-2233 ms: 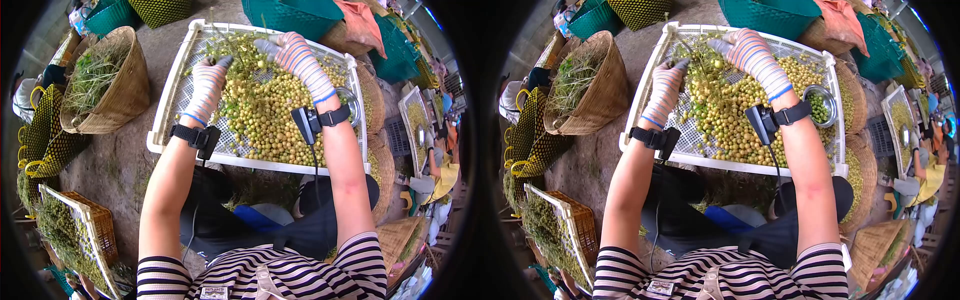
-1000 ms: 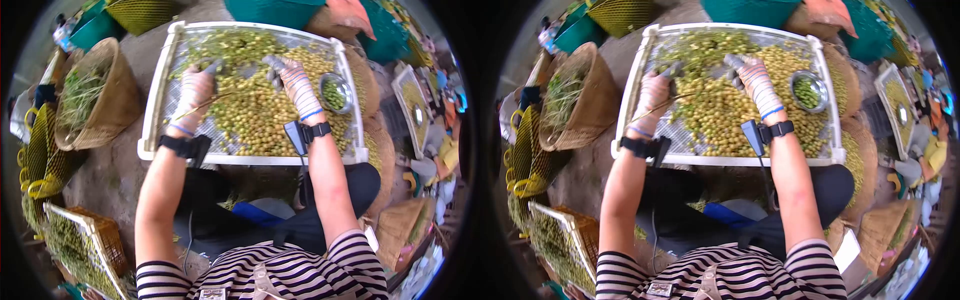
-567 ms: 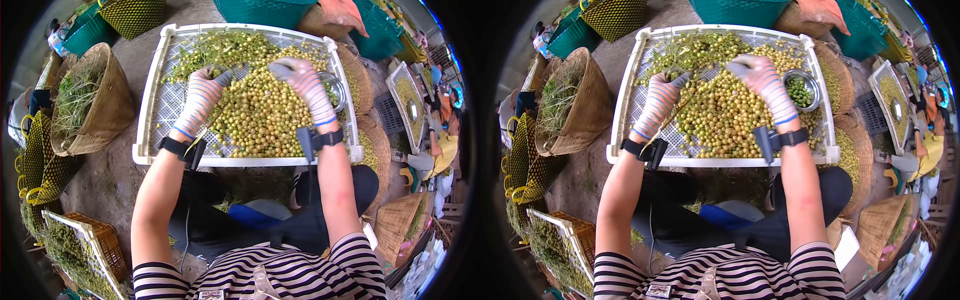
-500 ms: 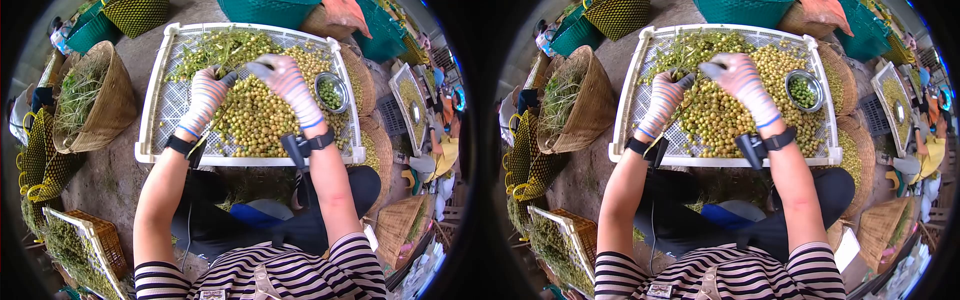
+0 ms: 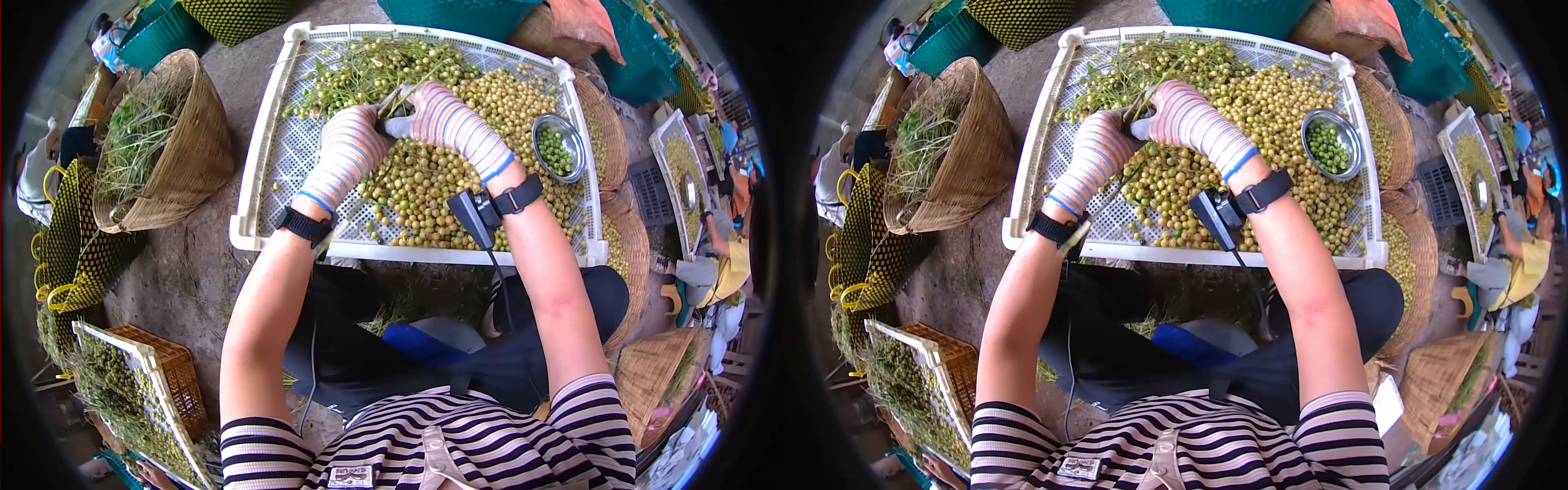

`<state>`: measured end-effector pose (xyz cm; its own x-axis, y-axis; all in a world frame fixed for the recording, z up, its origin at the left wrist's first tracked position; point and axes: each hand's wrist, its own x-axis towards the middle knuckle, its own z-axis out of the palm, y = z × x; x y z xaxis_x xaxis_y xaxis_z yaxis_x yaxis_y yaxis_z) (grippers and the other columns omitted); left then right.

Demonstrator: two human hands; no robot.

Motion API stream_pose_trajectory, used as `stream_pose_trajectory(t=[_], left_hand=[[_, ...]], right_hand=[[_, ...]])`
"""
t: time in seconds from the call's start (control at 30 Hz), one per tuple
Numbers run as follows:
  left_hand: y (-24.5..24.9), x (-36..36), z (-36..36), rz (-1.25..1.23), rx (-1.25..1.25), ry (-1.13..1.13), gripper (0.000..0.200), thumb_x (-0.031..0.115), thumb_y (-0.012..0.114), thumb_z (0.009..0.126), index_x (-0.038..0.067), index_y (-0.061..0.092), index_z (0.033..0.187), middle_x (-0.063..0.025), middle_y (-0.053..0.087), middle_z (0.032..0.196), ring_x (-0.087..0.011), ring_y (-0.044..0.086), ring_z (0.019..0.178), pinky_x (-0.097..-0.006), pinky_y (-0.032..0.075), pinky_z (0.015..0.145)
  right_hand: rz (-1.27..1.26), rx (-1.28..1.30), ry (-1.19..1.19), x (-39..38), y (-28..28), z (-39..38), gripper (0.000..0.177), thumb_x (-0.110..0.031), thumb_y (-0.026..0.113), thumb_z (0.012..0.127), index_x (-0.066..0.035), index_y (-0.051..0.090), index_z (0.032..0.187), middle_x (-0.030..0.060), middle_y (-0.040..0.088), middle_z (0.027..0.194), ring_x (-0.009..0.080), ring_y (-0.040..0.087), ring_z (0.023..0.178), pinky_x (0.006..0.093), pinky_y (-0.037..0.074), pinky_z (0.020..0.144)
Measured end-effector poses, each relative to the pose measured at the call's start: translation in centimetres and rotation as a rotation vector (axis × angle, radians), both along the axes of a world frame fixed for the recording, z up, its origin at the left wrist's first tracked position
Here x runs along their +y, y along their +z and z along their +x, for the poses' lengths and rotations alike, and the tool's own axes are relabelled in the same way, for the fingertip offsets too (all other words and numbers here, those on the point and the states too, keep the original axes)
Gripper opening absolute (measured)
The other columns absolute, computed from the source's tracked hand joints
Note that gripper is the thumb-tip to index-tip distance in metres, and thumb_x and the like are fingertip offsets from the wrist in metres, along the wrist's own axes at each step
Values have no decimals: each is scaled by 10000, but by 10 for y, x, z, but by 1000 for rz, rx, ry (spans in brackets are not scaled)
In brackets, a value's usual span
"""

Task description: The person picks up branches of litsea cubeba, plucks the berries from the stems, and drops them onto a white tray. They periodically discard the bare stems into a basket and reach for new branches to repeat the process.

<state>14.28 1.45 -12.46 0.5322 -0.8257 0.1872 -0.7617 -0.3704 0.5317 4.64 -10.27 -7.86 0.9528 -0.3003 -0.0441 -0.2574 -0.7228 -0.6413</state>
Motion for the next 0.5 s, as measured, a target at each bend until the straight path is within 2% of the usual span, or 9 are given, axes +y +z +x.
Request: stream_pose_trajectory(t=[0.03,0.2,0.3,0.33,0.4,0.43,0.47,0.5], left_hand=[[2,2,0,27,-29,28,244,314,692,667,78,652,716,-149,607,641,-301,606,623,-361,486,569],[-9,0,7,-38,-61,-20,277,338,707,663,74,646,718,-144,609,641,-286,605,606,-353,484,573],[-3,4,6,-129,221,-9,303,368,707,668,79,639,726,-129,606,623,-277,603,600,-341,478,571],[-6,3,8,-130,220,-7,303,368,707,668,79,639,726,-129,606,623,-277,603,600,-341,478,571],[-5,0,11,-80,129,17,285,353,703,667,81,640,727,-129,608,630,-274,608,612,-343,481,577],[-1,3,10,-14,-19,40,266,339,695,668,84,640,722,-130,607,629,-277,611,619,-352,482,578],[4,5,9,-12,-16,45,266,339,695,668,84,640,722,-130,607,629,-277,611,619,-352,482,578],[8,6,7,26,-54,46,261,333,693,665,85,640,722,-130,610,636,-280,612,631,-357,483,584]], right_hand=[[-171,93,-30,4,6,0,321,-237,701,717,-18,637,943,129,645,746,152,560,631,307,477,642],[-106,-54,49,-5,-4,1,291,-249,660,739,-22,643,919,161,646,768,199,571,605,334,481,617],[-149,-113,-6,-2,0,-1,256,-166,596,753,-5,630,949,145,652,780,177,603,665,338,484,639],[-150,-113,-4,-3,-5,-2,256,-166,596,753,-5,630,949,145,652,780,177,603,665,338,484,639],[108,-103,77,-3,-9,-3,288,-164,603,760,11,609,988,155,650,805,174,605,693,334,485,648],[4,-229,160,-1,-11,-5,313,-175,623,761,18,598,1007,158,649,816,169,591,689,314,482,647],[7,-226,165,1,-13,-6,313,-175,623,761,18,598,1007,158,649,816,169,591,689,314,482,647],[19,-162,63,9,-4,-7,293,-201,623,756,-18,620,984,157,651,822,207,607,704,323,484,673]])
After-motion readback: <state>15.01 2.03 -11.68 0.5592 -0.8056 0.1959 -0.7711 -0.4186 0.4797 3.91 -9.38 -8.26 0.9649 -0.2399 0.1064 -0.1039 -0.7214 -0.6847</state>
